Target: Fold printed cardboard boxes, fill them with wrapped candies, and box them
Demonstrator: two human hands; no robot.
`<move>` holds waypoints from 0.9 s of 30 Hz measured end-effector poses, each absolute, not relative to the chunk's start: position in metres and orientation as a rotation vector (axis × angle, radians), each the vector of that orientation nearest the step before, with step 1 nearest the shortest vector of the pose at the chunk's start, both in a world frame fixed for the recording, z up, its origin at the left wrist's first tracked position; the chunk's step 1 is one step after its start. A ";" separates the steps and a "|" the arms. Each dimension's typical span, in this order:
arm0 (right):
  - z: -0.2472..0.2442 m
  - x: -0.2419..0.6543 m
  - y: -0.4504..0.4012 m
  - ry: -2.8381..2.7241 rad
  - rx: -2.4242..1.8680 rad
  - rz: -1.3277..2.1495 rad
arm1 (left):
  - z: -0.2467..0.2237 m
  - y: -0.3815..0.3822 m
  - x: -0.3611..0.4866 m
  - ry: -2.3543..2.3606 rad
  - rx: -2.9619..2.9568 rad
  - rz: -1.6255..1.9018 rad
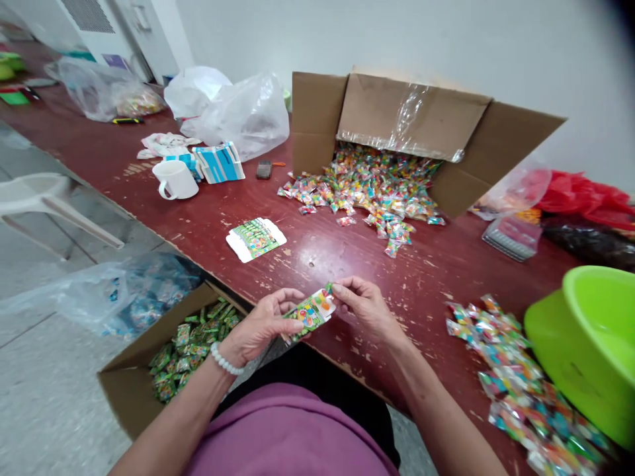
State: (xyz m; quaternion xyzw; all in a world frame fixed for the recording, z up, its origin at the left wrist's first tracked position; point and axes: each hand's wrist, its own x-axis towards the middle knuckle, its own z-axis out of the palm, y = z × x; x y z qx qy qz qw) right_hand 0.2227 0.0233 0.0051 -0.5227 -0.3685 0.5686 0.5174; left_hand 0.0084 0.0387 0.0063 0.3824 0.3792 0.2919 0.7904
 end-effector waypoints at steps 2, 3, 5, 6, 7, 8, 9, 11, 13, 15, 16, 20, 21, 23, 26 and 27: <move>0.009 0.226 0.022 -0.974 -1.275 1.364 | 0.008 0.034 0.011 0.749 0.887 0.526; 0.011 0.227 0.021 -1.002 -1.284 1.370 | 0.008 0.032 0.013 0.722 0.910 0.480; 0.014 0.228 0.019 -1.018 -1.291 1.391 | 0.010 0.030 0.014 0.695 0.938 0.416; 0.015 0.228 0.019 -1.015 -1.292 1.401 | 0.011 0.029 0.015 0.690 0.946 0.400; 0.016 0.227 0.018 -1.008 -1.292 1.408 | 0.012 0.029 0.015 0.684 0.955 0.397; 0.017 0.227 0.018 -1.002 -1.289 1.411 | 0.013 0.029 0.016 0.677 0.963 0.403; 0.018 0.227 0.018 -1.000 -1.286 1.408 | 0.013 0.029 0.016 0.669 0.969 0.413; 0.019 0.227 0.018 -1.011 -1.283 1.379 | 0.015 0.029 0.015 0.662 0.974 0.431; 0.019 0.228 0.017 -1.039 -1.283 1.319 | 0.016 0.030 0.015 0.674 0.976 0.442; 0.018 0.230 0.016 -1.094 -1.284 1.257 | 0.017 0.029 0.015 0.690 0.982 0.450; 0.018 0.231 0.015 -1.131 -1.283 1.228 | 0.017 0.029 0.015 0.695 0.985 0.454; 0.020 0.230 0.010 -1.269 -1.319 1.151 | 0.017 0.027 0.016 0.712 1.005 0.478; 0.021 0.229 0.009 -1.278 -1.329 1.153 | 0.017 0.027 0.017 0.715 1.014 0.482; 0.022 0.228 0.008 -1.252 -1.332 1.180 | 0.017 0.026 0.017 0.711 1.030 0.490; 0.023 0.227 0.008 -1.160 -1.311 1.199 | 0.019 0.026 0.017 0.700 1.039 0.494; 0.022 0.227 0.009 -1.134 -1.305 1.196 | 0.020 0.026 0.017 0.699 1.041 0.494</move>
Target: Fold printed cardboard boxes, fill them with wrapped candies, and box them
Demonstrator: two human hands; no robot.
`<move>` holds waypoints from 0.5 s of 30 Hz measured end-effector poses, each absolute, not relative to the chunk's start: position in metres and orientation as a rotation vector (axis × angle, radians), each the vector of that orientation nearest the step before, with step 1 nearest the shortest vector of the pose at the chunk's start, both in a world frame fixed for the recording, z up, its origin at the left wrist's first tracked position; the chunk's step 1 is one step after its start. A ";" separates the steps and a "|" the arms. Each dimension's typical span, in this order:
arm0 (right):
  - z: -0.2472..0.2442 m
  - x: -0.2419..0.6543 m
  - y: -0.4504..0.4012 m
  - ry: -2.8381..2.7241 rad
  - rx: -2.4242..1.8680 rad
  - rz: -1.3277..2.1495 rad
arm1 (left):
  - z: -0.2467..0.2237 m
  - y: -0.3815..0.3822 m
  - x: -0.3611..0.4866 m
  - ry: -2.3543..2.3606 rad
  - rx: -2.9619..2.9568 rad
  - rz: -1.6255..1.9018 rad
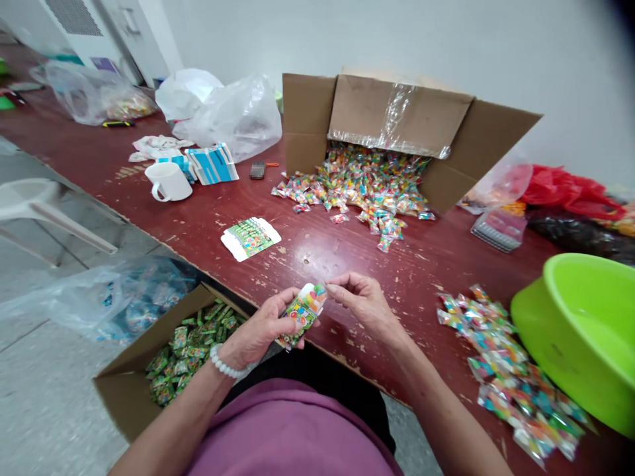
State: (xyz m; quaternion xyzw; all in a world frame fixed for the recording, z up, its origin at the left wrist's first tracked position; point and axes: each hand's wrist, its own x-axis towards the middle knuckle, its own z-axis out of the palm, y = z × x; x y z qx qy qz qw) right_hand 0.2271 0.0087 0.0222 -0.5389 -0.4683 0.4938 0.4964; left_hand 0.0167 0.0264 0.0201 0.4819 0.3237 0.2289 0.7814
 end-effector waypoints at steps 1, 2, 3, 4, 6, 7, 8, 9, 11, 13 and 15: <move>0.022 0.227 0.009 -1.117 -1.302 1.194 | 0.021 0.026 0.017 0.700 1.043 0.496; 0.021 0.227 0.009 -1.107 -1.299 1.193 | 0.021 0.027 0.016 0.700 1.046 0.497; 0.021 0.227 0.009 -1.100 -1.298 1.194 | 0.022 0.027 0.016 0.701 1.049 0.498; 0.021 0.227 0.009 -1.096 -1.299 1.197 | 0.022 0.027 0.016 0.703 1.050 0.499; 0.021 0.227 0.008 -1.091 -1.303 1.206 | 0.022 0.027 0.016 0.707 1.054 0.496; 0.022 0.227 0.008 -1.089 -1.305 1.209 | 0.022 0.027 0.015 0.711 1.055 0.495; 0.023 0.227 0.008 -1.087 -1.305 1.212 | 0.023 0.027 0.015 0.714 1.056 0.495; 0.024 0.226 0.007 -1.086 -1.306 1.215 | 0.023 0.027 0.015 0.717 1.057 0.496; 0.025 0.226 0.007 -1.082 -1.308 1.219 | 0.023 0.026 0.014 0.721 1.063 0.501; 0.026 0.226 0.007 -1.076 -1.310 1.224 | 0.023 0.026 0.014 0.725 1.069 0.504; 0.026 0.226 0.008 -1.070 -1.306 1.227 | 0.023 0.026 0.015 0.728 1.073 0.502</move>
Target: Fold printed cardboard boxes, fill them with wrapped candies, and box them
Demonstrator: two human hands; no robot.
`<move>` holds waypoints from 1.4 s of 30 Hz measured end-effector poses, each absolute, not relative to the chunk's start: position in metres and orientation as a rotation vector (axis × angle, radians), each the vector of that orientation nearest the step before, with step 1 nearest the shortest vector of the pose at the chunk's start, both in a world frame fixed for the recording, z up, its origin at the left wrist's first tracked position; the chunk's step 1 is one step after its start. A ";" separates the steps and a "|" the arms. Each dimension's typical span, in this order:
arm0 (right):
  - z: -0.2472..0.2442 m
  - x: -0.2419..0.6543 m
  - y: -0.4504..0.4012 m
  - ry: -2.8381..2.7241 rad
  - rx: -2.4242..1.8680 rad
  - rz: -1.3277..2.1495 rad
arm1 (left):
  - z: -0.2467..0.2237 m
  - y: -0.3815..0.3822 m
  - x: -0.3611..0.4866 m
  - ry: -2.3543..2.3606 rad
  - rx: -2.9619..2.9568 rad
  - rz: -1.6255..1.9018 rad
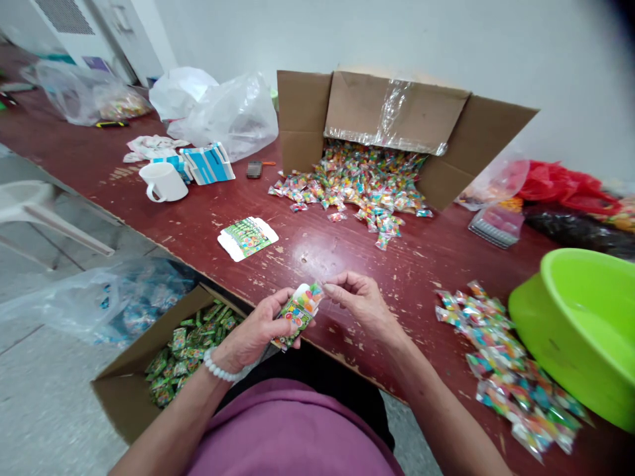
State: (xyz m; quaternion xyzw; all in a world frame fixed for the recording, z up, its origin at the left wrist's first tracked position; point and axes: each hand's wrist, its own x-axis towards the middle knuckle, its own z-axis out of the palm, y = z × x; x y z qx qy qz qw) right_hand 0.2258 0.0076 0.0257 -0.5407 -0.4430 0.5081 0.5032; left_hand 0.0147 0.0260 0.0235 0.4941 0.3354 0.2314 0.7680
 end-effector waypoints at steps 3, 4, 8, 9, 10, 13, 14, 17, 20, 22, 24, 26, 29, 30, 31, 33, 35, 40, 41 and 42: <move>0.024 0.226 0.008 -1.062 -1.298 1.219 | 0.025 0.026 0.015 0.732 1.069 0.500; 0.024 0.227 0.008 -1.061 -1.296 1.215 | 0.025 0.026 0.016 0.734 1.066 0.500; 0.024 0.227 0.008 -1.071 -1.284 1.211 | 0.027 0.025 0.016 0.737 1.056 0.503; 0.023 0.227 0.008 -1.075 -1.285 1.208 | 0.027 0.025 0.016 0.736 1.055 0.503; 0.023 0.228 0.007 -1.078 -1.287 1.204 | 0.027 0.025 0.016 0.734 1.056 0.504; 0.023 0.228 0.006 -1.084 -1.287 1.197 | 0.027 0.025 0.017 0.731 1.061 0.504; 0.023 0.228 0.006 -1.085 -1.286 1.196 | 0.027 0.025 0.017 0.731 1.061 0.505; 0.024 0.228 0.006 -1.086 -1.288 1.189 | 0.027 0.024 0.017 0.737 1.059 0.508; 0.025 0.228 0.005 -1.080 -1.292 1.191 | 0.028 0.023 0.017 0.735 1.057 0.508; 0.026 0.227 0.005 -1.072 -1.297 1.192 | 0.028 0.022 0.017 0.736 1.051 0.509; 0.027 0.226 0.005 -1.065 -1.298 1.194 | 0.029 0.022 0.017 0.739 1.045 0.511; 0.027 0.226 0.005 -1.064 -1.292 1.195 | 0.029 0.022 0.017 0.736 1.041 0.509; 0.027 0.225 0.005 -1.064 -1.282 1.198 | 0.028 0.022 0.017 0.728 1.043 0.508; 0.026 0.225 0.005 -1.065 -1.281 1.199 | 0.028 0.022 0.017 0.727 1.046 0.508; 0.026 0.226 0.005 -1.065 -1.281 1.201 | 0.028 0.022 0.017 0.726 1.049 0.507; 0.025 0.226 0.005 -1.066 -1.283 1.208 | 0.028 0.022 0.016 0.727 1.052 0.504; 0.025 0.227 0.004 -1.069 -1.282 1.216 | 0.028 0.022 0.016 0.727 1.053 0.503; 0.024 0.224 0.003 -1.065 -1.286 1.214 | 0.025 0.022 0.015 0.727 1.050 0.504; 0.024 0.224 0.004 -1.058 -1.286 1.205 | 0.023 0.021 0.015 0.727 1.049 0.501; 0.024 0.224 0.004 -1.048 -1.285 1.191 | 0.021 0.021 0.015 0.728 1.048 0.496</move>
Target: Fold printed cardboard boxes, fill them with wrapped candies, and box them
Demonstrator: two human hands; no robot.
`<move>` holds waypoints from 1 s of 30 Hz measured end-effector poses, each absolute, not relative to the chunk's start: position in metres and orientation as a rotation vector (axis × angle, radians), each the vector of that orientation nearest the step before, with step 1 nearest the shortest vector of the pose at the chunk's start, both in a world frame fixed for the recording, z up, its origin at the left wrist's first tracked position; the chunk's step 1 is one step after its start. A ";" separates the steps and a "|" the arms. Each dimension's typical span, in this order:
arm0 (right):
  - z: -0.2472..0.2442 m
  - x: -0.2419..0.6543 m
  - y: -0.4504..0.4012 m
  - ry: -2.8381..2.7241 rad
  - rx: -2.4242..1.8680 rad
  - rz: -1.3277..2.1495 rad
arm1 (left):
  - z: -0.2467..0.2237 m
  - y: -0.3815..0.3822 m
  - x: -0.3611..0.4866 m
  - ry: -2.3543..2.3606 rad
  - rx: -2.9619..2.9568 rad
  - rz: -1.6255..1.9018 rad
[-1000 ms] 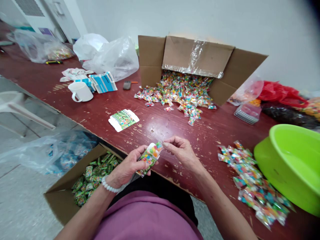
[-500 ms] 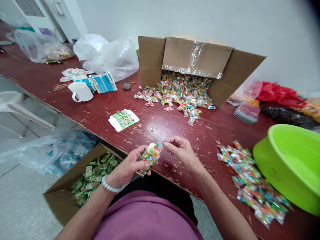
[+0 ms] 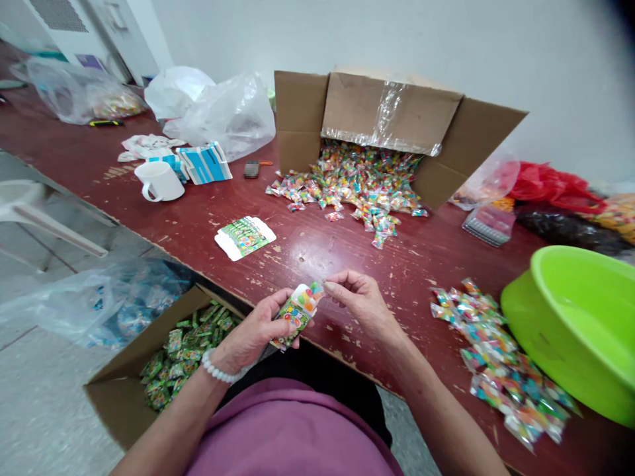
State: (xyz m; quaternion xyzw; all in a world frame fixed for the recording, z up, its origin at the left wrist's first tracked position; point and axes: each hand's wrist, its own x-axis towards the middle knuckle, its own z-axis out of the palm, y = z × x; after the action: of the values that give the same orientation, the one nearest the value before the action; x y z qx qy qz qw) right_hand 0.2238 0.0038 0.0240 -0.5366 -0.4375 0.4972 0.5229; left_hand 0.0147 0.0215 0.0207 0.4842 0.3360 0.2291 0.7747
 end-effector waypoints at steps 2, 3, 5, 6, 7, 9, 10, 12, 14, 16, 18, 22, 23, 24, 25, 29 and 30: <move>0.026 0.231 0.002 -1.019 -1.295 1.141 | 0.017 0.022 0.014 0.742 1.052 0.483; 0.027 0.240 -0.001 -1.009 -1.318 1.095 | 0.015 0.022 0.014 0.758 1.053 0.480; 0.032 0.271 -0.013 -1.015 -1.409 0.960 | 0.013 0.024 0.013 0.800 1.053 0.477; 0.035 0.293 -0.022 -1.043 -1.484 0.869 | 0.012 0.025 0.013 0.819 1.053 0.477; 0.039 0.318 -0.034 -1.084 -1.567 0.789 | 0.012 0.027 0.012 0.835 1.051 0.481; 0.046 0.372 -0.059 -1.170 -1.811 0.618 | 0.009 0.030 0.011 0.850 1.040 0.493; 0.050 0.396 -0.070 -1.183 -1.958 0.447 | 0.007 0.032 0.011 0.857 1.031 0.496; 0.053 0.430 -0.081 -1.211 -2.208 -0.001 | 0.001 0.035 0.011 0.877 1.013 0.497; 0.049 0.439 -0.070 -1.262 -2.228 -0.146 | -0.004 0.037 0.014 0.893 0.995 0.483; 0.033 0.426 -0.036 -1.379 -2.125 -0.011 | -0.007 0.038 0.018 0.905 0.975 0.473; 0.011 0.404 0.011 -1.494 -2.086 0.138 | -0.007 0.037 0.020 0.920 0.952 0.473; -0.031 0.374 0.090 -1.534 -2.071 0.235 | -0.006 0.035 0.016 0.965 0.922 0.486; -0.038 0.372 0.101 -1.523 -2.076 0.249 | -0.007 0.036 0.014 0.970 0.914 0.494; -0.043 0.371 0.108 -1.509 -2.080 0.263 | -0.008 0.036 0.012 0.970 0.906 0.500; -0.047 0.372 0.111 -1.495 -2.080 0.277 | -0.008 0.037 0.011 0.966 0.900 0.506; -0.049 0.374 0.111 -1.407 -2.036 0.350 | -0.009 0.039 0.010 0.951 0.905 0.511; -0.047 0.372 0.109 -1.375 -2.014 0.382 | -0.008 0.039 0.011 0.953 0.910 0.513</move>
State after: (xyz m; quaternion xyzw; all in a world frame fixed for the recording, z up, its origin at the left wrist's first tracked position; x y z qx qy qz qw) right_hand 0.3724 0.1088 -0.0466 -0.7700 -0.5259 0.1461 0.3304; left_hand 0.0107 0.0392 -0.0084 0.4179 0.4379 0.2355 0.7604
